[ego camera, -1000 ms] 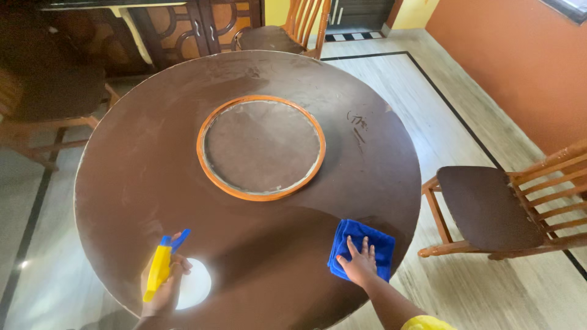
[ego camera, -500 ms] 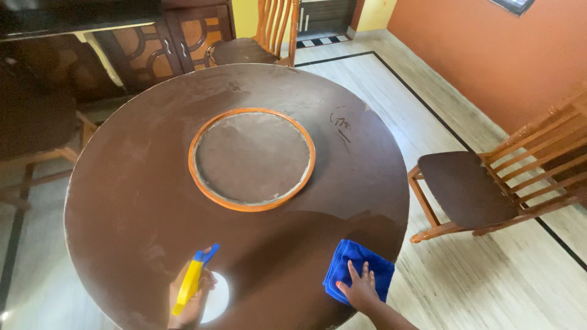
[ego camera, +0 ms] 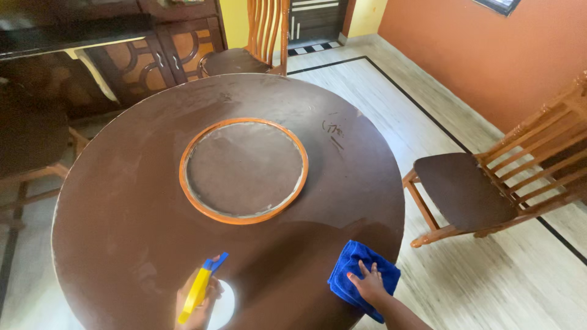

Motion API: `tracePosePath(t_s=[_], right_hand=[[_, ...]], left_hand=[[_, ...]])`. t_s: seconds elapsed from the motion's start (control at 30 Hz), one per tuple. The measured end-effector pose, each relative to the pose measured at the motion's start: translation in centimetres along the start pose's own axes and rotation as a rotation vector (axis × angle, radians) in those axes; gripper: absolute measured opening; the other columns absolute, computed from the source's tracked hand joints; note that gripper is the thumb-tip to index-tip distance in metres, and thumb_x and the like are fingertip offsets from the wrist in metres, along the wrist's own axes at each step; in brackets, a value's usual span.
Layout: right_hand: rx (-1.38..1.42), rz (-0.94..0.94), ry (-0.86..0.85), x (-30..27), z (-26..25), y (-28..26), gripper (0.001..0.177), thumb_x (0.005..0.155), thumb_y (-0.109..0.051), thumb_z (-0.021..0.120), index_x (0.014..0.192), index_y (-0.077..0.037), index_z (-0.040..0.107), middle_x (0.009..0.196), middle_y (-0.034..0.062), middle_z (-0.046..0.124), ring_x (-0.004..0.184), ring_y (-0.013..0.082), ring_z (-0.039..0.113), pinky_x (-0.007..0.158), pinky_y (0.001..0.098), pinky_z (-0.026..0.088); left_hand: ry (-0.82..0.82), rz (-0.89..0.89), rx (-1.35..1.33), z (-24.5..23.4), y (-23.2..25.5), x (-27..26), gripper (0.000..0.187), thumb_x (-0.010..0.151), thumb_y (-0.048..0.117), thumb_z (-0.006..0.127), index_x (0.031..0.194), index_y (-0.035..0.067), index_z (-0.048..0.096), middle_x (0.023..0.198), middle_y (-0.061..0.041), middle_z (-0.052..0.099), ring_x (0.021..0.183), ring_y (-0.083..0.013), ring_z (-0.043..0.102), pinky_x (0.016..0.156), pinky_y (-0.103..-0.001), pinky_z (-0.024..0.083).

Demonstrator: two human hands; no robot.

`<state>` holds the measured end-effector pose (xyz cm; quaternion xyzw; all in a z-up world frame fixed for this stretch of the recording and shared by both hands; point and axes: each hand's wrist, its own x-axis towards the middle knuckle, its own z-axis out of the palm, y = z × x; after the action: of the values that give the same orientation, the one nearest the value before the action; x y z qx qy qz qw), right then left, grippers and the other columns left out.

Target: The person sprays a cleaning solution on a round dining table and wipes it with a blue cloth. They then move to nearby chairs, spraying and wiping the seats and backrests.

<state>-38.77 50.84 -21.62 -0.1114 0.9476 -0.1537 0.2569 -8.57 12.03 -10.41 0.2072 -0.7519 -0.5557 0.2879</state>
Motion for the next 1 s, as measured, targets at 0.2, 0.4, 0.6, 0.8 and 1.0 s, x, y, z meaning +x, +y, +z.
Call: tracePosePath(t_s=[0.2, 0.4, 0.6, 0.8, 1.0], right_hand=[[-0.060, 0.021, -0.016, 4.4, -3.3, 1.8, 0.099, 0.083, -0.078, 0.059, 0.163, -0.030, 0.025, 0.167, 0.0318, 0.007, 0.152, 0.0549, 0.016, 0.126, 0.0503, 0.018], [-0.106, 0.014, -0.074, 10.3, -6.4, 3.9, 0.101, 0.081, -0.081, 0.056, 0.164, -0.032, 0.023, 0.169, 0.0282, 0.004, 0.152, 0.0553, 0.015, 0.126, 0.0515, 0.018], [-0.159, -0.028, -0.057, 15.5, -9.3, 4.9, 0.101, 0.080, -0.081, 0.060, 0.162, -0.033, 0.027, 0.170, 0.0275, 0.001, 0.153, 0.0540, 0.014, 0.126, 0.0488, 0.020], [-0.171, -0.139, -0.112, 20.8, -13.2, 5.8, 0.099, 0.080, -0.080, 0.062, 0.162, -0.034, 0.029, 0.170, 0.0262, 0.002, 0.154, 0.0523, 0.014, 0.126, 0.0495, 0.022], [-0.227, -0.146, -0.136, 23.4, -14.9, 5.3, 0.100, 0.078, -0.079, 0.063, 0.162, -0.038, 0.025, 0.172, 0.0209, 0.000, 0.157, 0.0472, 0.011, 0.126, 0.0487, 0.022]], left_hand=[[0.143, -0.056, -0.255, 2.1, -3.6, -0.3, 0.055, 0.087, 0.021, 0.068, 0.137, 0.001, 0.058, 0.079, -0.007, 0.073, 0.061, -0.0148, 0.068, 0.058, -0.029, 0.057], [0.263, 0.042, -0.123, 3.6, -2.2, -1.1, 0.054, 0.089, 0.003, 0.063, 0.142, 0.002, 0.057, 0.075, -0.008, 0.070, 0.066, -0.0128, 0.069, 0.064, -0.027, 0.056], [0.499, -0.074, 0.147, 6.6, 3.0, -2.0, 0.034, 0.088, -0.009, 0.051, 0.117, -0.001, 0.067, 0.103, -0.006, 0.075, 0.070, -0.0139, 0.068, 0.071, -0.028, 0.056], [0.615, -0.215, 0.194, 8.9, 4.7, -2.5, 0.031, 0.090, -0.007, 0.050, 0.115, -0.002, 0.068, 0.084, -0.008, 0.072, 0.074, -0.0154, 0.068, 0.073, -0.030, 0.054], [0.607, -0.172, 0.287, 11.6, 5.7, -4.3, 0.018, 0.088, -0.005, 0.055, 0.094, 0.004, 0.070, 0.083, -0.006, 0.075, 0.072, -0.0152, 0.072, 0.071, -0.030, 0.058]])
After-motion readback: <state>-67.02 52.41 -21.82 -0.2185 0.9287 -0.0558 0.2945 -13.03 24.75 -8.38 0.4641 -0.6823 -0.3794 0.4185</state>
